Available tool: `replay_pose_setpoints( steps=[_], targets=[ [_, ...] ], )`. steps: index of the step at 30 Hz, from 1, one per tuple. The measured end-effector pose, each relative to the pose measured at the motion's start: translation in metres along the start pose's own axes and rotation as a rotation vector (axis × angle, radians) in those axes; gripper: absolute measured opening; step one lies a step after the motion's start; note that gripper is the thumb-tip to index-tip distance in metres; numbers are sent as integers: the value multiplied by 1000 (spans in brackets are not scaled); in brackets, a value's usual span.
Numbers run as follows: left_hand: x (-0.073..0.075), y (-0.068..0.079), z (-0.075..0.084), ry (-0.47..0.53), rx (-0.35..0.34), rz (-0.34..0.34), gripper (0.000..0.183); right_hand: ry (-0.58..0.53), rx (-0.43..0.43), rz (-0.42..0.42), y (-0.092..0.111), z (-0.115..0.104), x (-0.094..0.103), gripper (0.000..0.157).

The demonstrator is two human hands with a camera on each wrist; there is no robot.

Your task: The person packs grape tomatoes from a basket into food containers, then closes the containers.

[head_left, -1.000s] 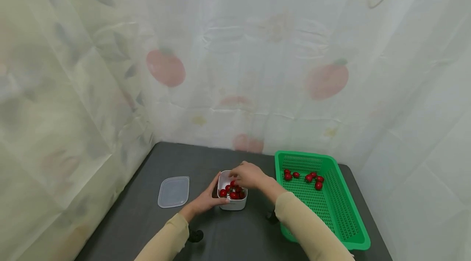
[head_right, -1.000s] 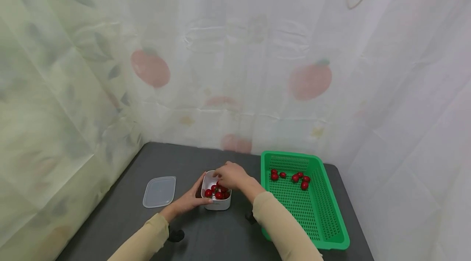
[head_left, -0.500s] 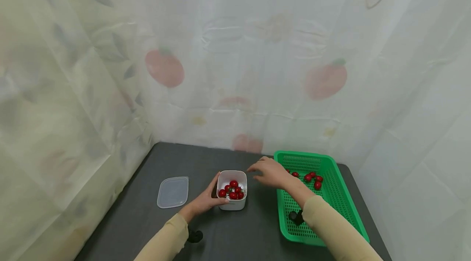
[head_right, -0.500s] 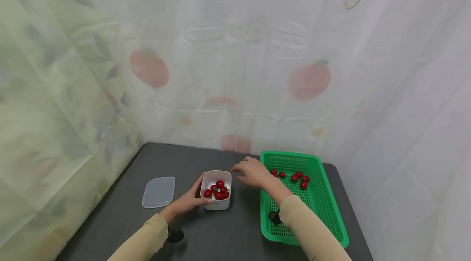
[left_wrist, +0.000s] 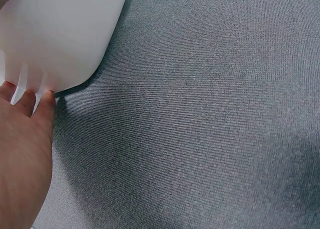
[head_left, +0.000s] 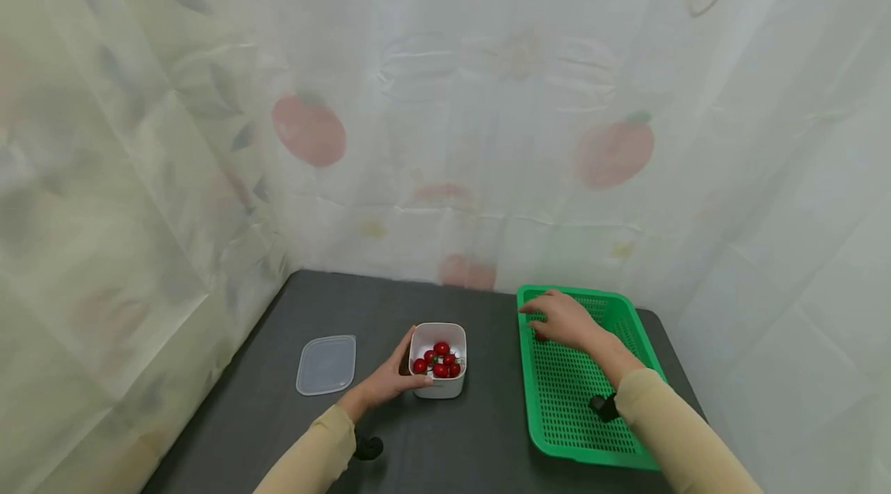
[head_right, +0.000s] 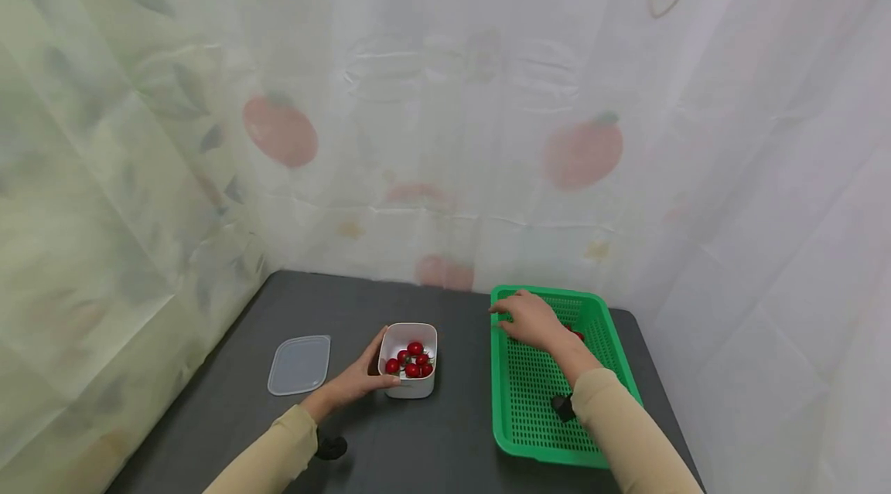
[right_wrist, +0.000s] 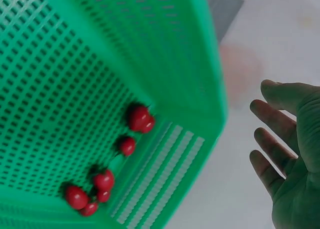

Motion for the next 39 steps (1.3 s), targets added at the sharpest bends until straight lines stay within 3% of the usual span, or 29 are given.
replay_pose_setpoints(
  steps=[9,22,32,39],
  targets=[
    [1,1,0,-14,7,2,110,-5,-98,-1,8,32,-5,29],
    [-2,2,1,2,-12,-25,112,21,-184,-69,10,64,-44,33],
    [-2,3,4,-5,-23,-24,111,-11,-263,-145,13,70,-67,45],
    [-3,3,4,-6,-30,-27,110,31,-308,-167,14,73,-85,53]
  ],
)
Point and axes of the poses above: each hand's wrist, its own y-axis away from the middle knuckle, its own x-axis out of the back of the hand, z = x × y, the point moved 10 cm from there along -y, towards the middle knuckle, and after that the axes turned 4 degrees about -y, right-handed, at the moved point
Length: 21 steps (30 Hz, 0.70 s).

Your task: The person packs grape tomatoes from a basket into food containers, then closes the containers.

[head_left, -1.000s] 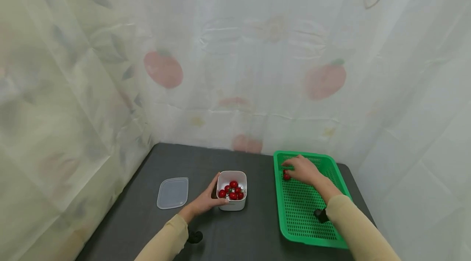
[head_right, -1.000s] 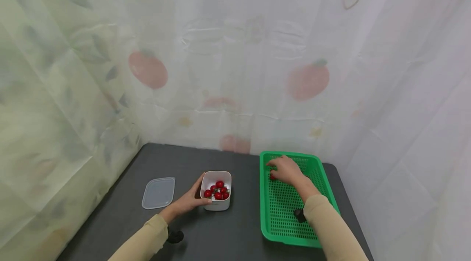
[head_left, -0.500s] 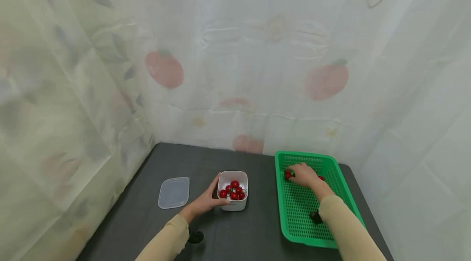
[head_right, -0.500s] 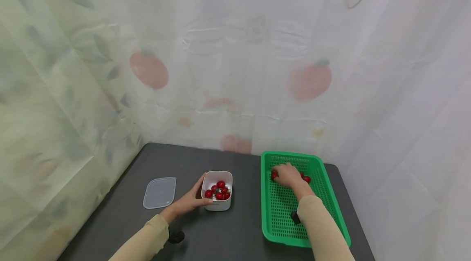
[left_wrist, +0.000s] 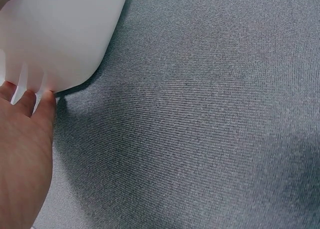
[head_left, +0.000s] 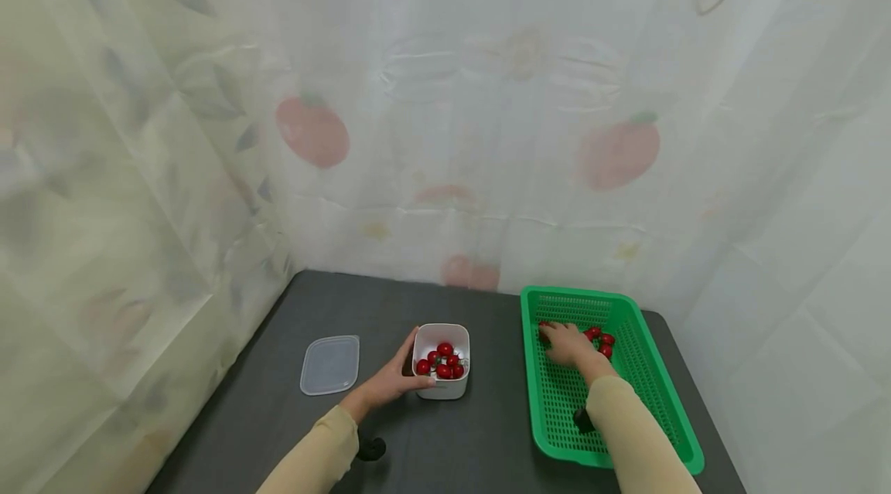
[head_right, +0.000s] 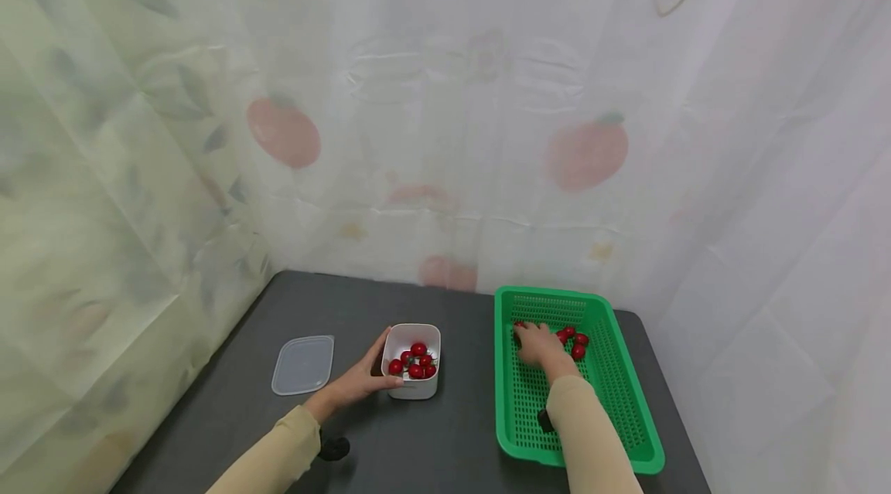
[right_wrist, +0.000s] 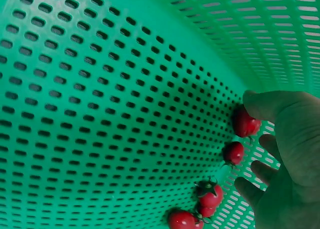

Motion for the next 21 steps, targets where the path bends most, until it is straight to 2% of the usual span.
replay_pose_setpoints(
  steps=[11,21],
  targets=[
    [0,0,1,-14,7,1,111,15,-39,-41,-3,3,-13,50],
    [2,1,-3,-24,19,20,111,27,-31,11,-4,5,-8,43]
  ],
)
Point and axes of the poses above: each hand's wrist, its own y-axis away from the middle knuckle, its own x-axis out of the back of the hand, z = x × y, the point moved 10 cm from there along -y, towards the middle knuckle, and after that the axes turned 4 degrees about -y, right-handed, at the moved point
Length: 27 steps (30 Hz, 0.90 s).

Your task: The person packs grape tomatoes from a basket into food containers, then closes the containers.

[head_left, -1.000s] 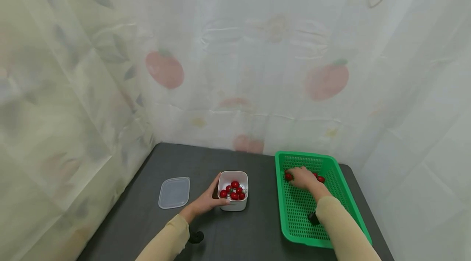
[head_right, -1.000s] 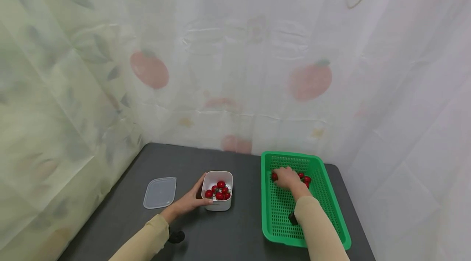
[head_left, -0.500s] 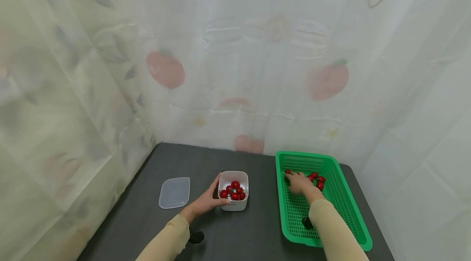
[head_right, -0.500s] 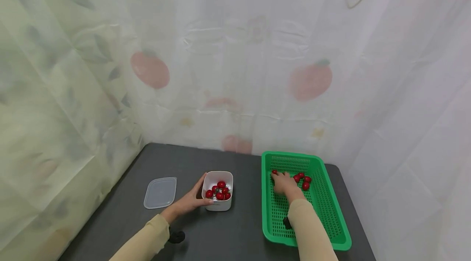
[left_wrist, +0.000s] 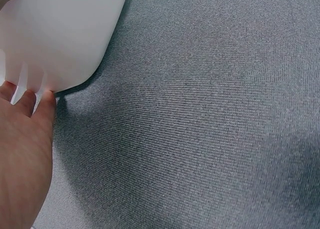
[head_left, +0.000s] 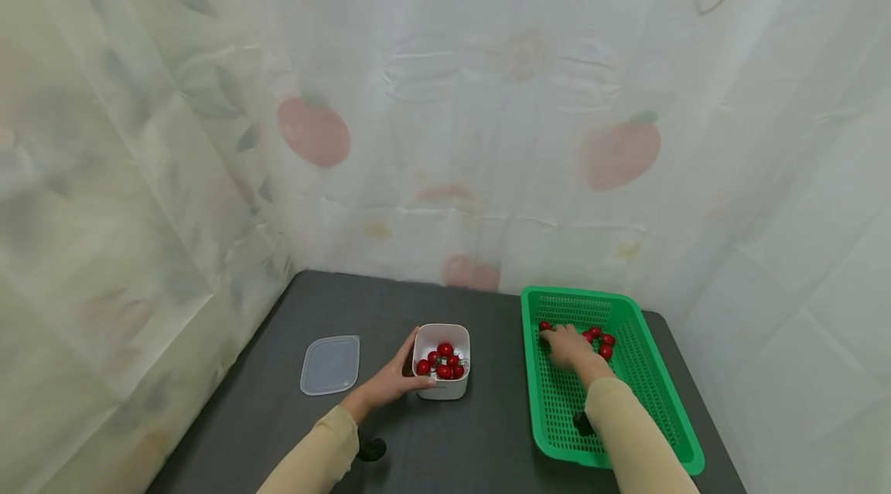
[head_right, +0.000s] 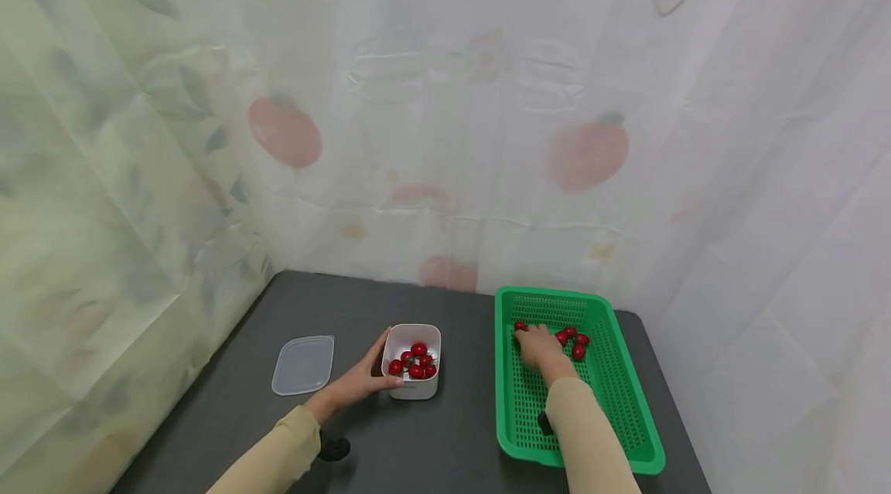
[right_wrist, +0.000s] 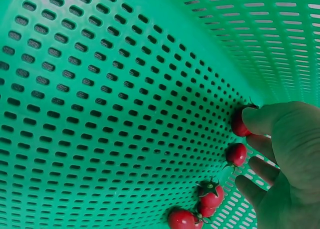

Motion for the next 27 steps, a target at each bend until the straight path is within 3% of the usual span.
replay_pose_setpoints(
  steps=[7,14,21,27],
  targets=[
    [-1,-1,-1,13,-5,-6,111,0,11,11,2,2,3,43],
    [0,-1,-3,21,-3,-2,111,-7,42,2,5,-1,4,33],
    [0,-1,-4,22,-6,-1,112,-11,33,-24,5,4,0,38],
    [-1,-2,-3,29,-17,-11,112,-49,17,-43,9,4,1,33]
  ],
)
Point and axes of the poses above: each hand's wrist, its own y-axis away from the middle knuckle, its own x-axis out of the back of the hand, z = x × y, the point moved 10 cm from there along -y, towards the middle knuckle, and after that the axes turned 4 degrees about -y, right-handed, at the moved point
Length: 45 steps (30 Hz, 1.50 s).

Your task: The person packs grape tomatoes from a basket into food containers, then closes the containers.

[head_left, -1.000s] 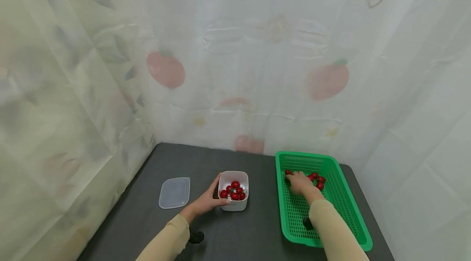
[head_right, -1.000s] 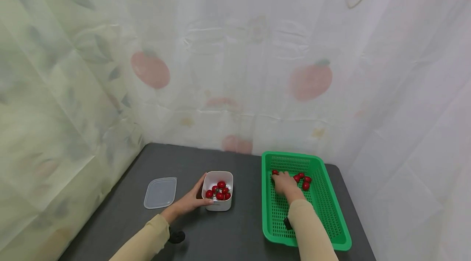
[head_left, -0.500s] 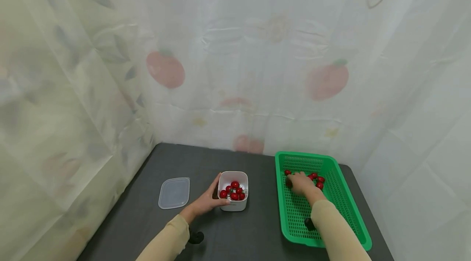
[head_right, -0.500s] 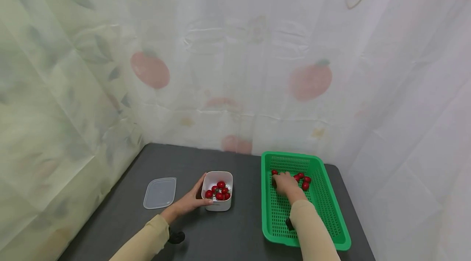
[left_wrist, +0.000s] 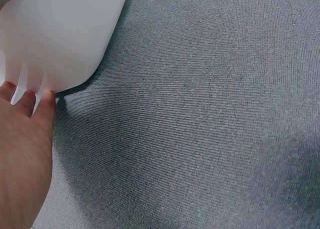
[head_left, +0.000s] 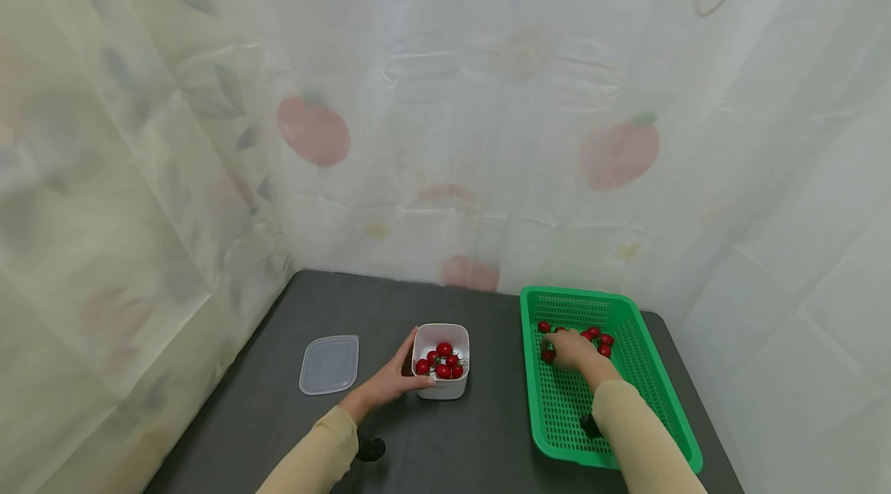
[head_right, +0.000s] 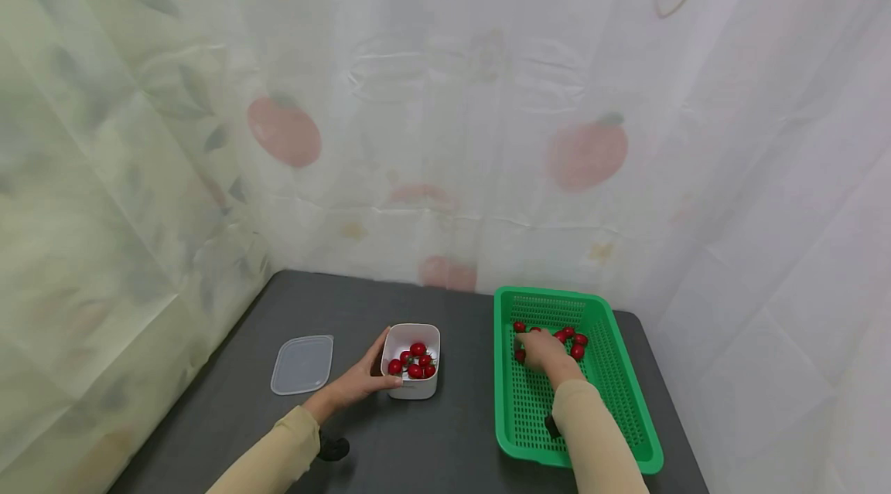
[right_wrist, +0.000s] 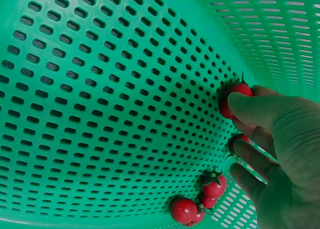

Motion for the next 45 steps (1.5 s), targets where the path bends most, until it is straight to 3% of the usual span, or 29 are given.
replay_pose_setpoints(
  steps=[21,45],
  targets=[
    [0,2,4,-2,13,9,112,-25,10,9,5,0,-2,25],
    [0,2,3,-8,31,14,113,-8,-7,9,6,2,-6,28]
  ],
)
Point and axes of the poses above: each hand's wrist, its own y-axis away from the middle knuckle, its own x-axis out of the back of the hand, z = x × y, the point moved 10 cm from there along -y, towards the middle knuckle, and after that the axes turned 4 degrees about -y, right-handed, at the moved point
